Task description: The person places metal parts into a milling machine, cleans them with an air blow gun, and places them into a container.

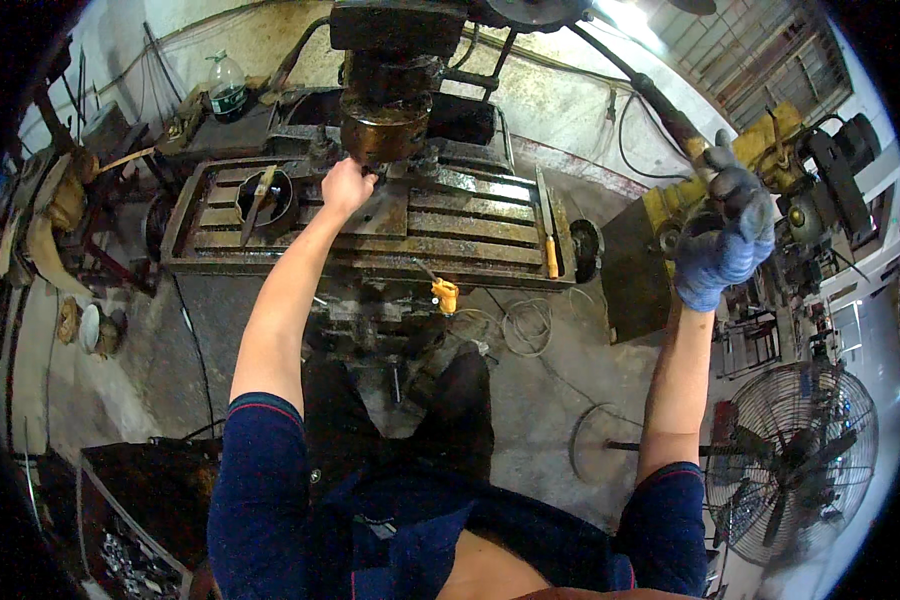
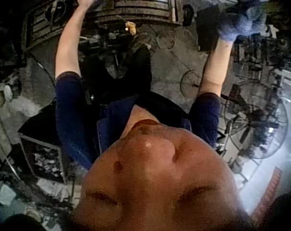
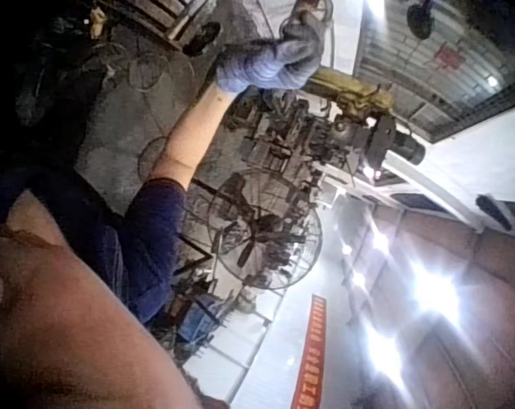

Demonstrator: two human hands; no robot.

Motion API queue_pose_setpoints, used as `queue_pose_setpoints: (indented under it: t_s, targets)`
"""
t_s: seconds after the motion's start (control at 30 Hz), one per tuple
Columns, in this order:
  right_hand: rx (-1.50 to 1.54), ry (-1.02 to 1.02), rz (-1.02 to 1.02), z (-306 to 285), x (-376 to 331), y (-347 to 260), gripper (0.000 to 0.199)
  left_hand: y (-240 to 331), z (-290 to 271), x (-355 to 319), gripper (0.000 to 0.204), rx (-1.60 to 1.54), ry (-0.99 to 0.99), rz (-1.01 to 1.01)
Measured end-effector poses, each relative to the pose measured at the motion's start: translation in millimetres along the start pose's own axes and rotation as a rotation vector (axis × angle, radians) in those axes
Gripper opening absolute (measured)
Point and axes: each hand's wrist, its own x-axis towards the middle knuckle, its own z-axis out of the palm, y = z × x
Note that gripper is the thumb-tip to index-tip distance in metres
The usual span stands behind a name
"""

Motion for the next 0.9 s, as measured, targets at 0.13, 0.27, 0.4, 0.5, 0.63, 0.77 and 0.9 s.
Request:
queue_pose_setpoints:
  t_s: [0.13,0.27,0.4,0.5,0.63,0.77,0.9]
  targets:
    - [0.121,0.182,0.044,3.1,-22.8,10.6,0.036,4.6,1.3,-0.4,0.026,0.042,-0.037,-0.051]
    - [0.171,0.144,0.048,8.2,-35.8,9.4,0.037,-9.6,-2.9,6.3,0.028,0.005,-0.109,-0.067]
    - [0.182,0.138,0.062,10.3,-35.7,6.0,0.035,-23.1,-36.8,-24.7,0.025,-0.194,-0.069,0.034]
    - [0.216,0.095,0.046,3.2,-38.1,12.3,0.032,-22.5,-97.8,-74.7,0.029,-0.105,0.125,0.139]
    - [0.198,0.115,0.083,4.5,-35.5,5.6,0.031,-61.3,-142.1,-110.1,0.038,0.184,0.435,0.154]
    - [0.230,0.161,0.148,7.3,-31.5,0.5,0.028,-86.2,-133.3,-115.3,0.047,0.407,0.232,0.099]
    - [0.232,0.178,0.229,0.5,-27.5,0.7,0.028,-111.0,-129.6,-108.9,0.038,0.465,0.132,0.159]
